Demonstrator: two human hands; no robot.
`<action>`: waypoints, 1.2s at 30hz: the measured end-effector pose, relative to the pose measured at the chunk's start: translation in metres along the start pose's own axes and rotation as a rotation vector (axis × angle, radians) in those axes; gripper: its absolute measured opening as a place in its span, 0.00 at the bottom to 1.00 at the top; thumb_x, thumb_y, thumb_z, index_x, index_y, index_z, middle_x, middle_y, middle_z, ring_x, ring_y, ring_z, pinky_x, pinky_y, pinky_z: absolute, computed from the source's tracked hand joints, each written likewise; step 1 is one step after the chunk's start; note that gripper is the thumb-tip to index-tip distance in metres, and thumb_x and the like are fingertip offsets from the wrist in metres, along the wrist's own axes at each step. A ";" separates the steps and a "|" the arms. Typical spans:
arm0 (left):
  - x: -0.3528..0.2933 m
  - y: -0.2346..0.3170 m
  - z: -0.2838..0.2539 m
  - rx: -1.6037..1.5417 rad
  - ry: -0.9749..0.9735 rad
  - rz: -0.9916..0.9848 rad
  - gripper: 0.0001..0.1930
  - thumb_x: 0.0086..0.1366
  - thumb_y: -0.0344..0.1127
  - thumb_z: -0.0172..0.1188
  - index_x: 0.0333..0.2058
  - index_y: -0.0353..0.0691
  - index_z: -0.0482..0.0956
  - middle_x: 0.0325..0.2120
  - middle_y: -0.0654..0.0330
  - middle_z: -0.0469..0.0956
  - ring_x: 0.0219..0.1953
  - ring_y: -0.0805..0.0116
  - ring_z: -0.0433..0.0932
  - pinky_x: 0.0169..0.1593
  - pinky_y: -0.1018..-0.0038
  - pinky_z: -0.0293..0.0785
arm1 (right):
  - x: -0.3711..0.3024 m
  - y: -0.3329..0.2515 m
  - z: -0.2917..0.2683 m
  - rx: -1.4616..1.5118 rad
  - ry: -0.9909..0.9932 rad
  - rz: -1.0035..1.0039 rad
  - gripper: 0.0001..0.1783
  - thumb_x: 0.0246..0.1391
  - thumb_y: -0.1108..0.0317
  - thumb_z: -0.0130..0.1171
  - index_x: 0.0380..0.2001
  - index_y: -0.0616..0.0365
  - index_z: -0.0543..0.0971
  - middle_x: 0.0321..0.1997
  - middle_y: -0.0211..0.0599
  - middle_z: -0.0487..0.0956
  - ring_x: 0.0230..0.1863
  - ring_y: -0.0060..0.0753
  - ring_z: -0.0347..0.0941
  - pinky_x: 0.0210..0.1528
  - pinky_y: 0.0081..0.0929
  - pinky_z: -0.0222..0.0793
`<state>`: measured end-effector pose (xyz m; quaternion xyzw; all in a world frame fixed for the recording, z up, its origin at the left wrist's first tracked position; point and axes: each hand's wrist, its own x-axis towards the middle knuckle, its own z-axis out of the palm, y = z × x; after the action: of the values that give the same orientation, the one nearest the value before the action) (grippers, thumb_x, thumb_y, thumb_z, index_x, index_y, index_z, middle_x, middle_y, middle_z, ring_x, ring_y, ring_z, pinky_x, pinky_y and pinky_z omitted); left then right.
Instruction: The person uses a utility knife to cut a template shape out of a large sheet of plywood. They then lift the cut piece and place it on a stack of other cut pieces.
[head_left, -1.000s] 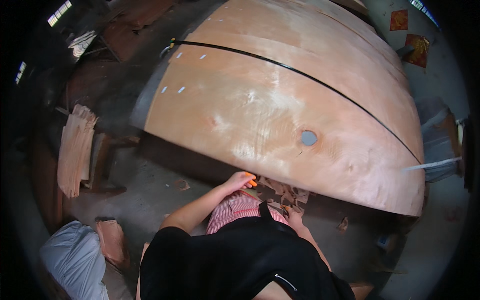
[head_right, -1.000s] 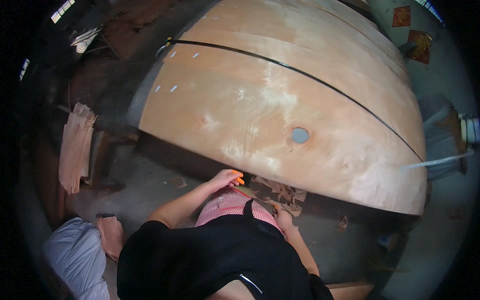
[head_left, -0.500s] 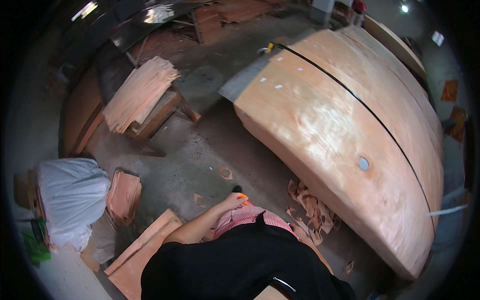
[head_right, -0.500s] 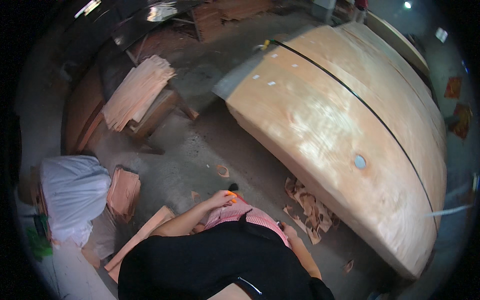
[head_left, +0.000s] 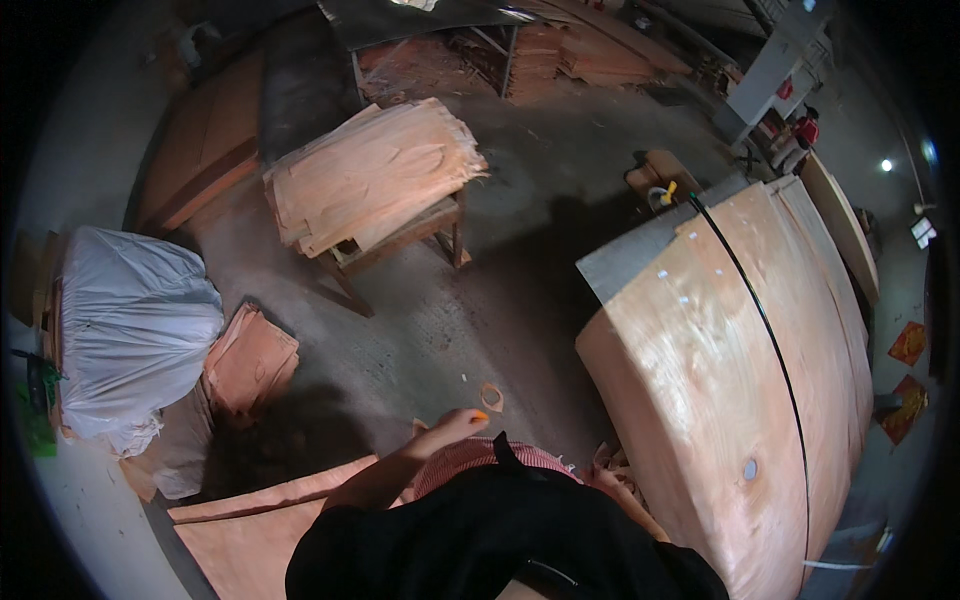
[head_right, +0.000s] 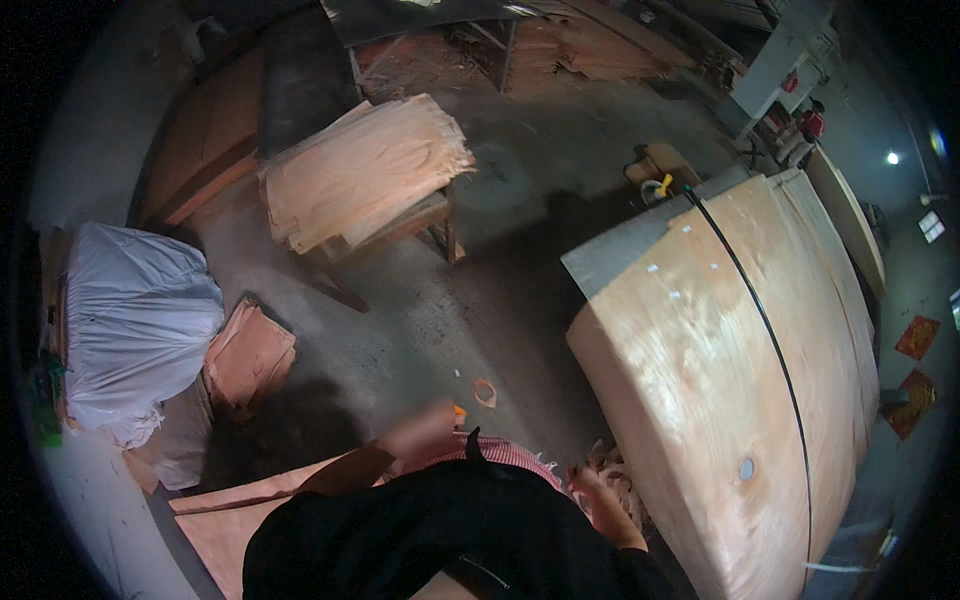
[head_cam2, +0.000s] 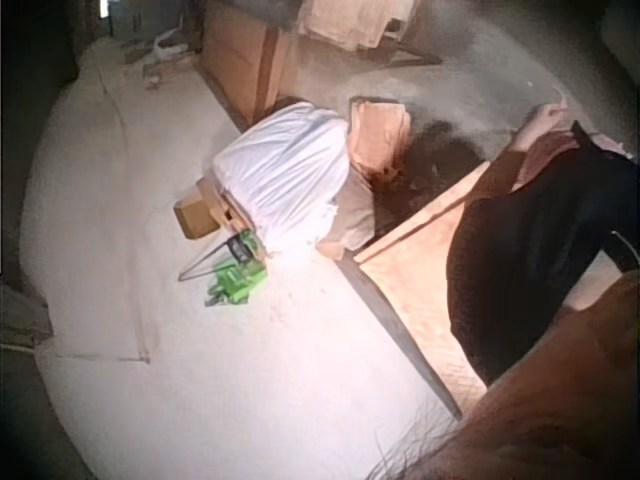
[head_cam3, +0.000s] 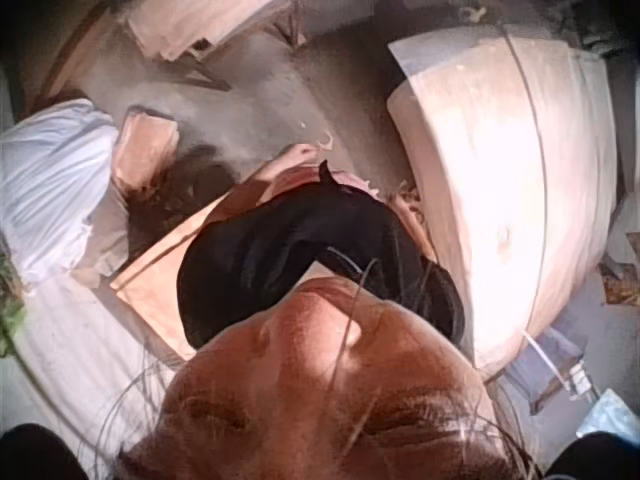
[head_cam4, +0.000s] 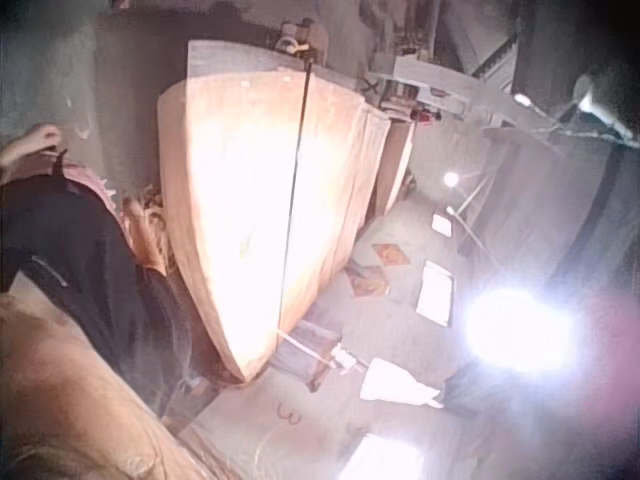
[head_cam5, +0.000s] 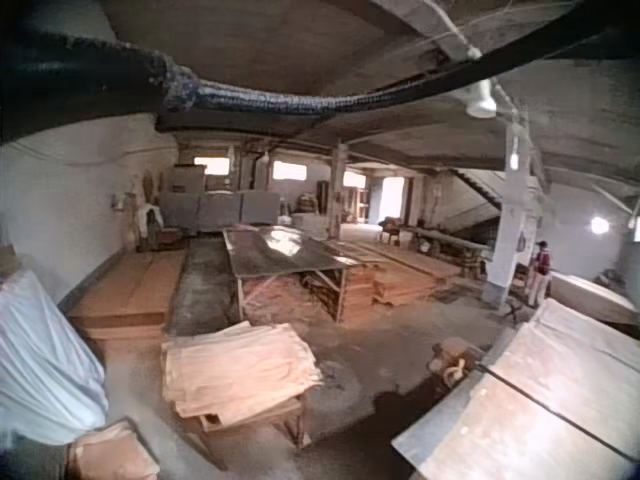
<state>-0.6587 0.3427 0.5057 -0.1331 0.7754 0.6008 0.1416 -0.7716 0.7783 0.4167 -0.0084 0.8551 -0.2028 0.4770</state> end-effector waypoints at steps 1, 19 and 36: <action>0.003 -0.024 -0.026 0.055 0.028 -0.010 0.16 0.55 0.43 0.51 0.36 0.37 0.74 0.27 0.55 0.77 0.30 0.65 0.76 0.35 0.73 0.69 | 0.012 -0.044 -0.009 0.052 -0.005 -0.019 0.18 0.55 0.57 0.37 0.44 0.55 0.67 0.25 0.35 0.74 0.21 0.24 0.65 0.24 0.21 0.61; 0.088 -0.057 -0.296 -0.019 0.342 -0.174 0.16 0.57 0.43 0.49 0.37 0.37 0.74 0.32 0.57 0.76 0.35 0.68 0.74 0.39 0.74 0.67 | 0.217 -0.440 -0.045 0.034 -0.026 -0.494 0.13 0.51 0.68 0.45 0.40 0.56 0.72 0.19 0.30 0.74 0.17 0.18 0.66 0.17 0.21 0.60; 0.313 0.032 -0.629 0.619 0.888 -0.027 0.25 0.54 0.42 0.52 0.49 0.40 0.61 0.44 0.50 0.67 0.45 0.57 0.68 0.47 0.64 0.64 | 0.261 -0.584 -0.090 -0.127 0.081 -0.217 0.14 0.53 0.61 0.43 0.37 0.58 0.69 0.21 0.34 0.76 0.19 0.29 0.69 0.22 0.29 0.62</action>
<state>-0.9975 -0.2706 0.5653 -0.3363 0.8997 0.2282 -0.1592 -1.0917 0.2183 0.4537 -0.1231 0.8788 -0.1989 0.4159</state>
